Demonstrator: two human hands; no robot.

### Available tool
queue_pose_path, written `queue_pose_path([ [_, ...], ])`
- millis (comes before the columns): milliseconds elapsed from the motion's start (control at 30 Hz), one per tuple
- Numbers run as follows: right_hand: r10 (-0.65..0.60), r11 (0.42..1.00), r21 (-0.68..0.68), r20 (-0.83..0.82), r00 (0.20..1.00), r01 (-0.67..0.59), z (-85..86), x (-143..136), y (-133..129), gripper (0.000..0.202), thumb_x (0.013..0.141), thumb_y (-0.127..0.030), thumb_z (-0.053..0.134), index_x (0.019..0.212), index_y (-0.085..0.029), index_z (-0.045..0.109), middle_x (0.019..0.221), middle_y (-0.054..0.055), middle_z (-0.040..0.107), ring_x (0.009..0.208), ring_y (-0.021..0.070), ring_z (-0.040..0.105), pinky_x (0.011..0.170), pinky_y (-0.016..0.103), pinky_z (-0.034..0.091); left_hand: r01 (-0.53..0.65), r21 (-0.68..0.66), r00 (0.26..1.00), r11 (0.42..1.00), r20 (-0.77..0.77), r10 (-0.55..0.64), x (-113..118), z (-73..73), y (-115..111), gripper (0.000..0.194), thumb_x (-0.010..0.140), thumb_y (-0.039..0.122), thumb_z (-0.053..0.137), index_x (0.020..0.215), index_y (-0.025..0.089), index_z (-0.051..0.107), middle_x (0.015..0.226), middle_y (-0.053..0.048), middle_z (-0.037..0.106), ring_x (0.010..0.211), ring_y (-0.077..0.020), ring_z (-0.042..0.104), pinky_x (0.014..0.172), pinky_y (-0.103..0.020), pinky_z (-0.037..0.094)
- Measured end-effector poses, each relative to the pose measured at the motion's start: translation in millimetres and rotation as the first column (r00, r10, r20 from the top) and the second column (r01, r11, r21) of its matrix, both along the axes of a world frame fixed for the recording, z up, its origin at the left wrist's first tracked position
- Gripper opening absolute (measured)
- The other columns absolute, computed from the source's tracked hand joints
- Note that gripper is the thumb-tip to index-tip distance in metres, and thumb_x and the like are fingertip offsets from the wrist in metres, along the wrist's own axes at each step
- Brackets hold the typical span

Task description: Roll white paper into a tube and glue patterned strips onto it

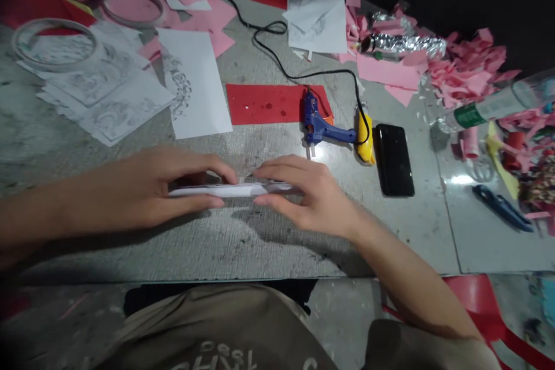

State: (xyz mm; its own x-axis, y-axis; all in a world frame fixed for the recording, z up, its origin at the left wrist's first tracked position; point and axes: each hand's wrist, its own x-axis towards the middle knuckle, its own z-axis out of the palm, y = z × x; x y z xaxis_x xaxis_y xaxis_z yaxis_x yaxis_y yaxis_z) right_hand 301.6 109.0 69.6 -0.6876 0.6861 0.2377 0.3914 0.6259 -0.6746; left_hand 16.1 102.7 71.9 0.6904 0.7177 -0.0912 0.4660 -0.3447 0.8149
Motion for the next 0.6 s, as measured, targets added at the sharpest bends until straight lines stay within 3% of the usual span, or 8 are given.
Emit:
queue_pose_path([
  [200,-0.032,0.989,-0.147,-0.120,0.992,0.014,-11.9,0.1,-3.6,0.017,0.097,-0.026,0.078,0.113,-0.027,0.082,0.107,0.004,0.084,0.097,0.0220,0.079,0.082,0.035,0.065,0.010,0.000,1.000,1.000,-0.004,-0.010,0.8,-2.9,-1.8,0.027,0.098,0.032,0.066,0.123,0.025,0.073,0.105,-0.001,0.078,0.083,-0.0161,0.070,0.077,-0.026,0.051],
  [600,0.073,0.979,-0.183,-0.114,0.991,-0.093,-5.7,0.4,-1.6,0.021,0.100,-0.020,0.071,0.115,-0.028,0.083,0.112,0.005,0.082,0.099,0.0206,0.078,0.084,0.034,0.064,0.003,-0.010,1.000,1.000,-0.005,-0.003,1.3,-3.7,-3.9,0.025,0.099,0.034,0.065,0.122,0.029,0.073,0.111,0.000,0.079,0.090,-0.0187,0.072,0.078,-0.027,0.050],
])
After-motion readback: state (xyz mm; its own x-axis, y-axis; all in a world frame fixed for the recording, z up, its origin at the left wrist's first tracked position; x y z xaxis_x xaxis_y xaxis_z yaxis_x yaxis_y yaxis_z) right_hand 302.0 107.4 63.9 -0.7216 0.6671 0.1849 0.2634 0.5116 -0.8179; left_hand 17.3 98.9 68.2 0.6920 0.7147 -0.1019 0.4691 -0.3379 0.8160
